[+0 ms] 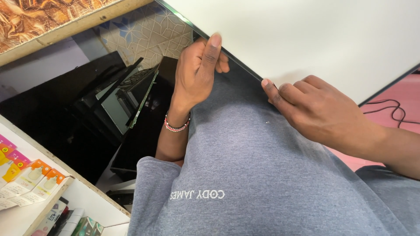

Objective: The person applies black tape along the edge of a white rectangular board. They hold the tape roll in one hand and press the tape onto the board's edge with the other hand, smoothing it as they move along the edge.

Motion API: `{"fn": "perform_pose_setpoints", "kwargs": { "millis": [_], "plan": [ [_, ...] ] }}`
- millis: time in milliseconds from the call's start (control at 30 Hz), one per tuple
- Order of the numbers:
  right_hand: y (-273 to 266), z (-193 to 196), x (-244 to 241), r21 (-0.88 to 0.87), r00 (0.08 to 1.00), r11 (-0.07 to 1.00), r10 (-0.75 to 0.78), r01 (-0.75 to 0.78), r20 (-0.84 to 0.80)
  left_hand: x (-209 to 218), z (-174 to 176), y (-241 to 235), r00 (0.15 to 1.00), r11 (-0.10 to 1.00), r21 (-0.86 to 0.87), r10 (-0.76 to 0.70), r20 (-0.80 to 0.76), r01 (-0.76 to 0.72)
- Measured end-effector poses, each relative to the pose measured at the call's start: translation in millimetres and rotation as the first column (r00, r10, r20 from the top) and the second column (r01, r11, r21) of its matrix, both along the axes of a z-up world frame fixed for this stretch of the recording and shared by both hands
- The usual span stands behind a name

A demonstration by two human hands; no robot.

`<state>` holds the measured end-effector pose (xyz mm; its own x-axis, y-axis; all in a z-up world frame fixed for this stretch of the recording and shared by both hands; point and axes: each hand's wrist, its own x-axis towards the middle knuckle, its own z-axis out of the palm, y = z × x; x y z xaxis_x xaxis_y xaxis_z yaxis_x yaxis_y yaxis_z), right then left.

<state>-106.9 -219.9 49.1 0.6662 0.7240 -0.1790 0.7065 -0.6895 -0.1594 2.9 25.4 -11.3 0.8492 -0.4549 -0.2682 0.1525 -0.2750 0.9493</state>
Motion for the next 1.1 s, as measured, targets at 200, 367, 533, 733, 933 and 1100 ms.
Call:
{"fn": "perform_pose_setpoints", "kwargs": {
  "millis": [200, 367, 533, 733, 933, 1100],
  "plan": [
    [-0.2, 0.9, 0.5, 0.018, 1.0, 1.0, -0.016, 0.017, -0.025, 0.4, 1.4, -0.1, 1.0, 1.0, 0.003, 0.0, -0.002, 0.0],
    [0.0, 0.9, 0.7, 0.023, 1.0, 1.0, -0.016, 0.017, -0.023, 0.7, 1.4, 0.1, 1.0, 1.0, 0.006, 0.001, -0.005, -0.001],
    [0.3, 0.2, 1.1, 0.024, 1.0, 1.0, -0.016, 0.016, -0.023, 0.7, 0.2, 0.5, 1.0, 1.0, -0.001, -0.006, 0.022, 0.006],
    [0.6, -1.6, 0.5, 0.027, 1.0, 1.0, -0.012, 0.012, -0.011, 0.4, 0.9, 0.5, 1.0, 1.0, -0.009, -0.007, 0.012, 0.007],
    [1.5, -0.4, 1.5, 0.103, 0.996, 0.993, -0.058, 0.065, -0.064, 0.6, -1.0, 0.4, 0.999, 1.0, -0.009, -0.015, 0.029, 0.015],
    [5.3, -2.1, -1.7, 0.104, 0.994, 0.989, -0.103, 0.106, -0.034, -1.2, 1.6, -0.4, 1.0, 1.0, -0.005, 0.005, 0.006, -0.005]
  ]
}}
